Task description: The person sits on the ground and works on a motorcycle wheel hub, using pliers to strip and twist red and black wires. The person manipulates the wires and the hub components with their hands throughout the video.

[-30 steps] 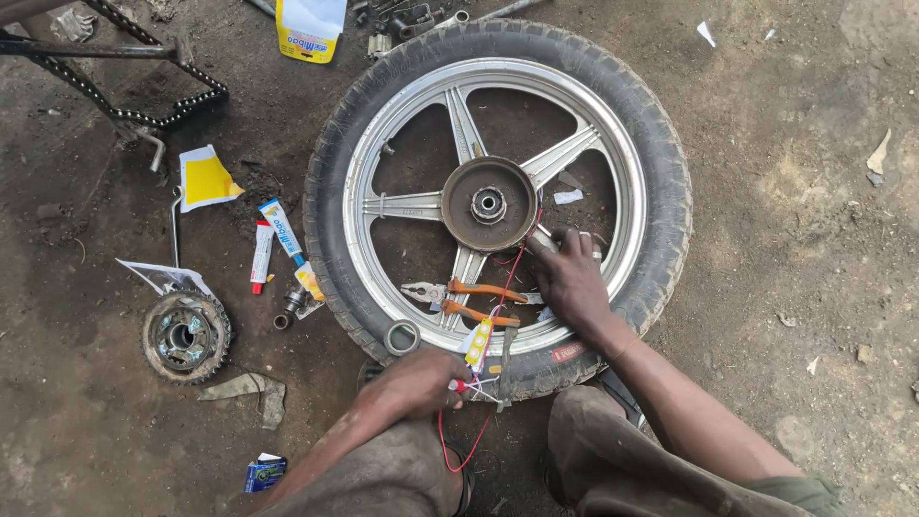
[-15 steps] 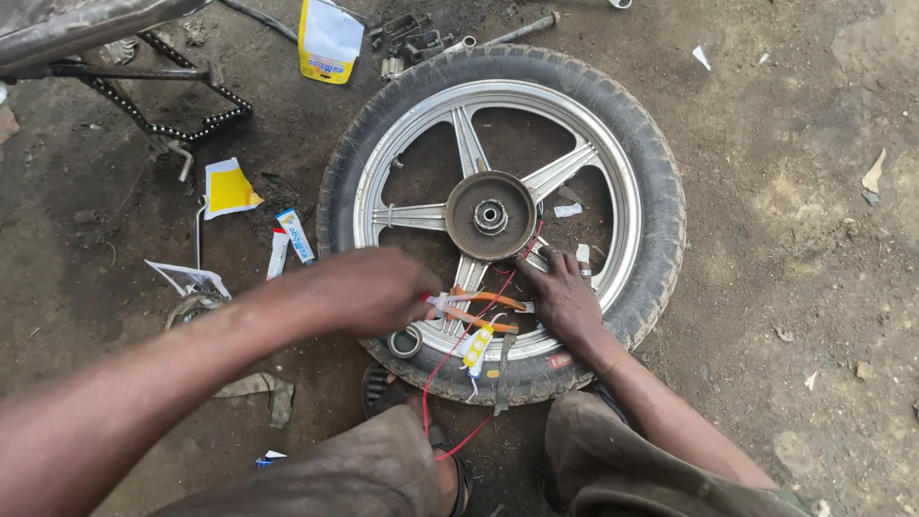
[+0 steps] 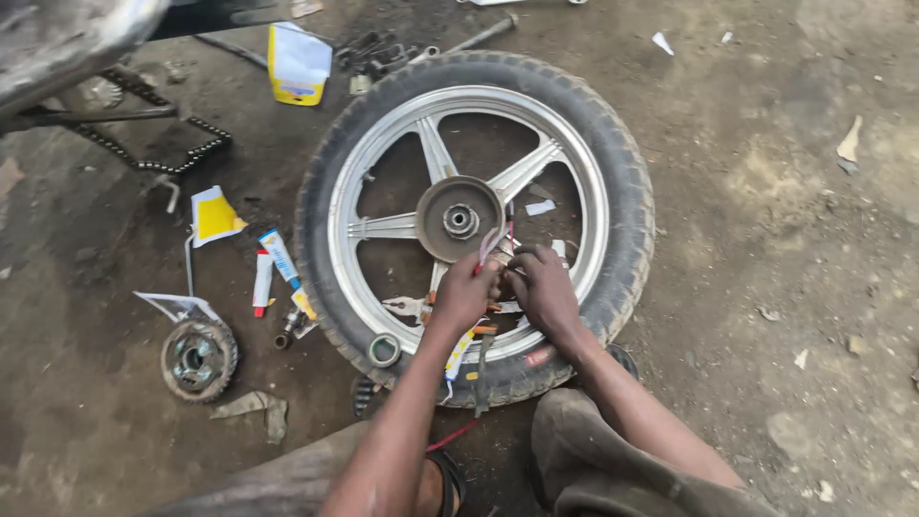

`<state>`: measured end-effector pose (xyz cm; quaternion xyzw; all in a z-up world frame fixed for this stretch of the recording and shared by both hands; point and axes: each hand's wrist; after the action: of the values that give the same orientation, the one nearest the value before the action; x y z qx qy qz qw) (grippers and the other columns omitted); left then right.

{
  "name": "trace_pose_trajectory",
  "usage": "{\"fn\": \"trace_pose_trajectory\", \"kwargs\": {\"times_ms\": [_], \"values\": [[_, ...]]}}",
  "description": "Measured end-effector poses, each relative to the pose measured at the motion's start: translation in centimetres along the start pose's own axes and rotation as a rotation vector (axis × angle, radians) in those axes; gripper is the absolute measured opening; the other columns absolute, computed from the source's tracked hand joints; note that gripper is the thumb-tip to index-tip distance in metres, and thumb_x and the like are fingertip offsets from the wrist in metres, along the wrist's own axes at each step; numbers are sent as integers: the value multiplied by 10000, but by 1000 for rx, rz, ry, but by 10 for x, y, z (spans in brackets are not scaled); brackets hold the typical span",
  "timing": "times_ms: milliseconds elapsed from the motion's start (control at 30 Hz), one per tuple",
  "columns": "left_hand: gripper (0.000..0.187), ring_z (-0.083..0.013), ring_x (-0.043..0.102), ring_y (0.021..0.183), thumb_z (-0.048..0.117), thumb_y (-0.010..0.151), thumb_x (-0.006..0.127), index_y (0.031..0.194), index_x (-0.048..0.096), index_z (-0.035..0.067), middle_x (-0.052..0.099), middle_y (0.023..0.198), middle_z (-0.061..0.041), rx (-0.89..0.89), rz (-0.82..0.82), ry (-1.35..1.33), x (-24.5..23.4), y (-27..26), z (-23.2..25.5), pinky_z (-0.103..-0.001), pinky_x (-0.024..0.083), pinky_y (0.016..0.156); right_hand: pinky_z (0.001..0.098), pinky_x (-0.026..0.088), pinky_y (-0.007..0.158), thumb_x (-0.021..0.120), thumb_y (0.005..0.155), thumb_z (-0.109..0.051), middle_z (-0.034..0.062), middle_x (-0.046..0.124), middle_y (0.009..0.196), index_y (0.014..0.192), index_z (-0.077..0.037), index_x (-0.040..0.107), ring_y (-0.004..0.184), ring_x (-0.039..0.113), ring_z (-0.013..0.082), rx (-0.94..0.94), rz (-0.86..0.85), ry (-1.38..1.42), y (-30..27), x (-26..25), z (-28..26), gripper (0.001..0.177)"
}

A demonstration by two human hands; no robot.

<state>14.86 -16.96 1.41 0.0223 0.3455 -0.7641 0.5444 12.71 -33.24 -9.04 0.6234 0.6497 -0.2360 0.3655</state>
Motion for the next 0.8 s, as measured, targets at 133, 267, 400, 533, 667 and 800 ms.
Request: {"fn": "trace_pose_trajectory", "kwargs": {"times_ms": [133,267,400,533,667,800], "values": [[277,-168,688,744,194,1015,537,1159,699,22,671,847,-106,-186,201,-445,13,-25,-16,-297,626,680,436,548,833,654,992,-116,176,705,1014,1073,-62,685,970,675,327,268,180,557,-2,-24,-3,103],[253,-146,660,640,172,973,584,1117,716,11,661,774,-113,-196,235,-501,12,-15,-40,-259,608,565,308,620,776,655,1009,-32,185,697,1139,1088,22,636,896,727,205,360,337,1035,-3,-8,24,98],[258,-129,657,648,173,981,582,1131,706,3,656,776,-108,-161,203,-516,9,-12,-44,-238,596,581,318,609,805,665,1006,-47,165,671,1165,1093,31,643,910,705,178,351,309,1025,-6,-26,1,119],[239,-132,663,669,164,981,590,1129,691,6,660,790,-105,-175,204,-495,15,-12,-54,-231,589,591,385,556,853,688,967,-62,157,691,1154,1050,-42,691,1013,680,242,203,176,766,-6,-40,-15,85],[245,-159,707,668,240,970,623,1091,738,61,704,769,-114,-191,100,-284,12,-22,-45,-268,617,611,543,553,880,654,903,-70,150,677,1217,1034,-84,708,1042,679,423,92,-53,381,-8,-34,-23,143],[239,-144,730,627,306,939,652,995,782,113,728,699,-66,-179,70,-143,19,-10,-64,-279,605,603,437,539,917,656,901,-127,69,677,1196,1041,-125,713,1097,652,325,-94,-132,125,-9,-16,-13,151]]}}
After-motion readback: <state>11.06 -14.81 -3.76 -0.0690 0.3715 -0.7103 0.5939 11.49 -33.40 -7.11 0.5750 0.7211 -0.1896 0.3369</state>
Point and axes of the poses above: each hand's wrist, its own y-axis towards the middle knuckle, its own x-axis out of the palm, z = x × y
